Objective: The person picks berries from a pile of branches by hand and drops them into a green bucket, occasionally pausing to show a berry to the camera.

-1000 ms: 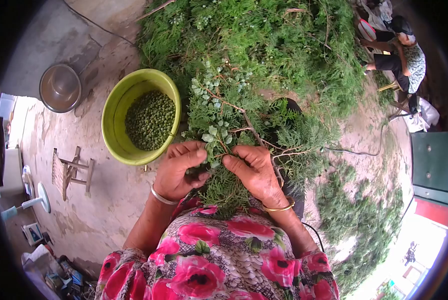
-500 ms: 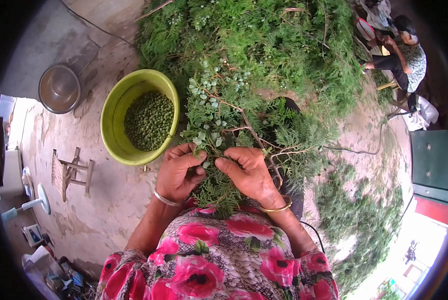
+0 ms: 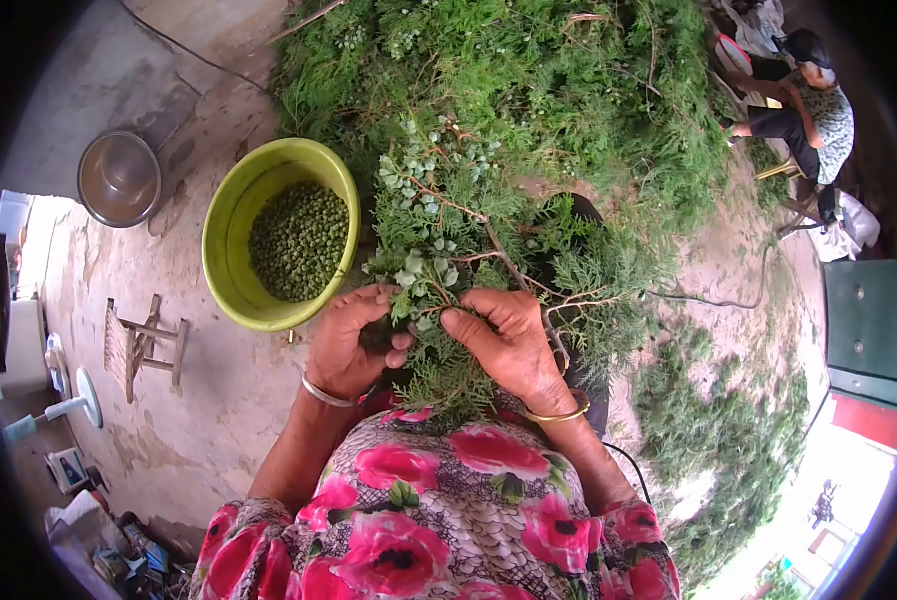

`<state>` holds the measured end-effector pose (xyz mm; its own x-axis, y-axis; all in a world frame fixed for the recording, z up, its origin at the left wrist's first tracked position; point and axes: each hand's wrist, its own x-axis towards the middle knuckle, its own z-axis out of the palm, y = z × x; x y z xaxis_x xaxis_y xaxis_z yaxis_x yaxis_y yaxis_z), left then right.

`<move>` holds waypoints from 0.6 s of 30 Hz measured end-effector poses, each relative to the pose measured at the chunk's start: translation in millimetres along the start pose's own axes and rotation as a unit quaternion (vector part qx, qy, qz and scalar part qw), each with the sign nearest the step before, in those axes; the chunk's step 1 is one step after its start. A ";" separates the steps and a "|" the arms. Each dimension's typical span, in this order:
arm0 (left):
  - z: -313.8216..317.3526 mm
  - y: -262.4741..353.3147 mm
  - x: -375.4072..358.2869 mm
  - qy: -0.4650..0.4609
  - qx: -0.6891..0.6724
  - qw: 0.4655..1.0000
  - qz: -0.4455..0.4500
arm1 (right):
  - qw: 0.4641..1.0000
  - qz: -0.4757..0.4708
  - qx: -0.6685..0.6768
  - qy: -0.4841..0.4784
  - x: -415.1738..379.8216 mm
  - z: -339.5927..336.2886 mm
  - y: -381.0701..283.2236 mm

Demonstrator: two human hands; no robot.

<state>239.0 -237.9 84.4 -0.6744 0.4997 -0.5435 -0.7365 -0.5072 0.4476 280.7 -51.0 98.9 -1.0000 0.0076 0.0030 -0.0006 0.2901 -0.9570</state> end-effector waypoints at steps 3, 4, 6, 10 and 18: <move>-0.7 -2.8 0.3 -0.023 0.002 1.000 0.001 | 1.000 0.006 0.006 -0.013 0.1 -1.1 -0.4; -0.2 -1.5 1.1 -0.056 0.032 0.998 0.001 | 1.000 0.008 0.001 -0.027 0.0 -1.5 -0.9; -1.5 -0.4 1.7 -0.089 0.062 0.994 0.002 | 0.999 0.009 -0.004 -0.040 -0.1 -1.8 -1.2; 5.6 1.6 -2.2 -0.084 0.093 0.992 -0.007 | 0.999 -0.007 -0.026 -0.037 -0.9 1.3 0.8; 15.0 -10.1 -0.6 0.058 0.163 0.975 0.141 | 0.998 -0.031 -0.053 -0.011 -4.1 10.1 7.4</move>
<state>246.1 -222.6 90.9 -0.8561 0.2806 -0.4340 -0.5126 -0.3533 0.7826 284.7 -58.5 88.9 -0.9980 -0.0337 0.0540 -0.0629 0.3891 -0.9190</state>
